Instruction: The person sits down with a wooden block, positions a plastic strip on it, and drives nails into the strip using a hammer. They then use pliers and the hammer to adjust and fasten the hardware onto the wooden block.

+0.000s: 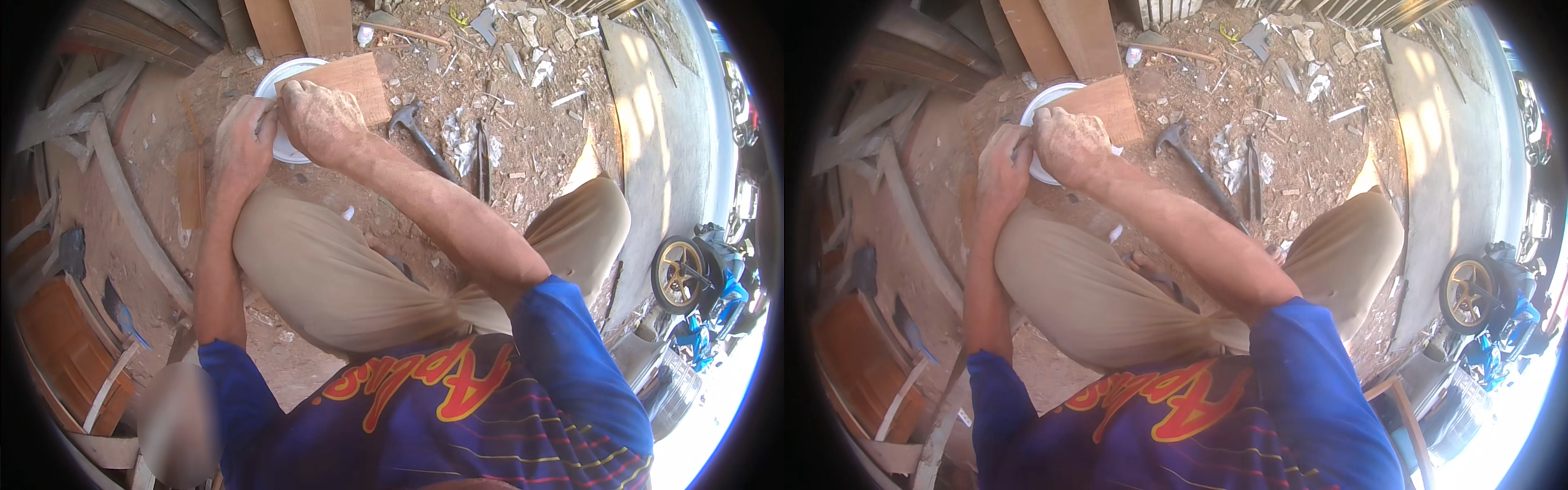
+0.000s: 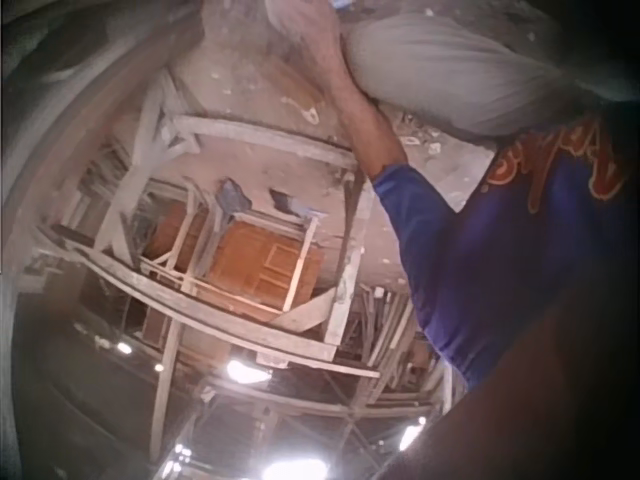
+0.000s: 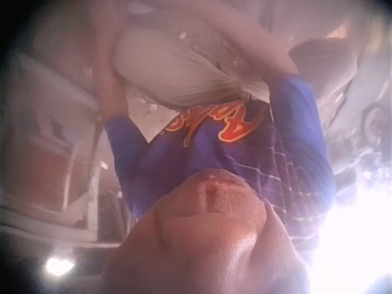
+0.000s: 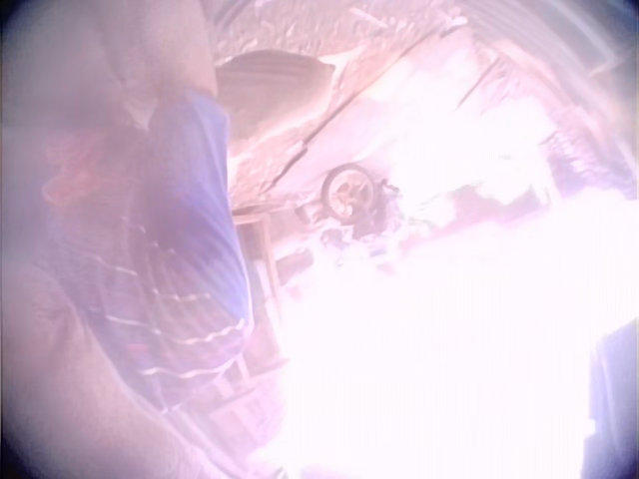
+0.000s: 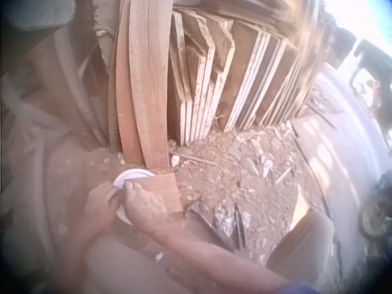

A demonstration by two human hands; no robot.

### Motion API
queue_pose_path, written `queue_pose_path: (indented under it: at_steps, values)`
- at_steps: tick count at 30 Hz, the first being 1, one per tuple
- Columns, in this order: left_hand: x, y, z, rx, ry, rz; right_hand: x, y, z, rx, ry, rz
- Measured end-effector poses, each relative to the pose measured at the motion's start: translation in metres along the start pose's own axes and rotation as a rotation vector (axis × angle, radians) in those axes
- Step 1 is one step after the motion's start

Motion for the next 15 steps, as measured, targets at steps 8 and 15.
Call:
queue_pose_path:
  at_steps: [8, 15]
  values:
    - [0.003, -0.003, 0.007, -0.001, -0.061, 0.086, 0.001, 0.005, -0.016, 0.068, -0.126, 0.163]
    - [0.003, -0.007, 0.004, -0.011, -0.011, 0.182, -0.002, 0.001, -0.006, -0.157, 0.176, -0.051]
Point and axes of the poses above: each hand's wrist, its own x-axis away from the middle knuckle, its own y-axis out of the palm, z = x × y, the point moved 7 cm from there along -x, towards the middle knuckle, and after that the axes turned 5 degrees about x, right-handed, at the moved point
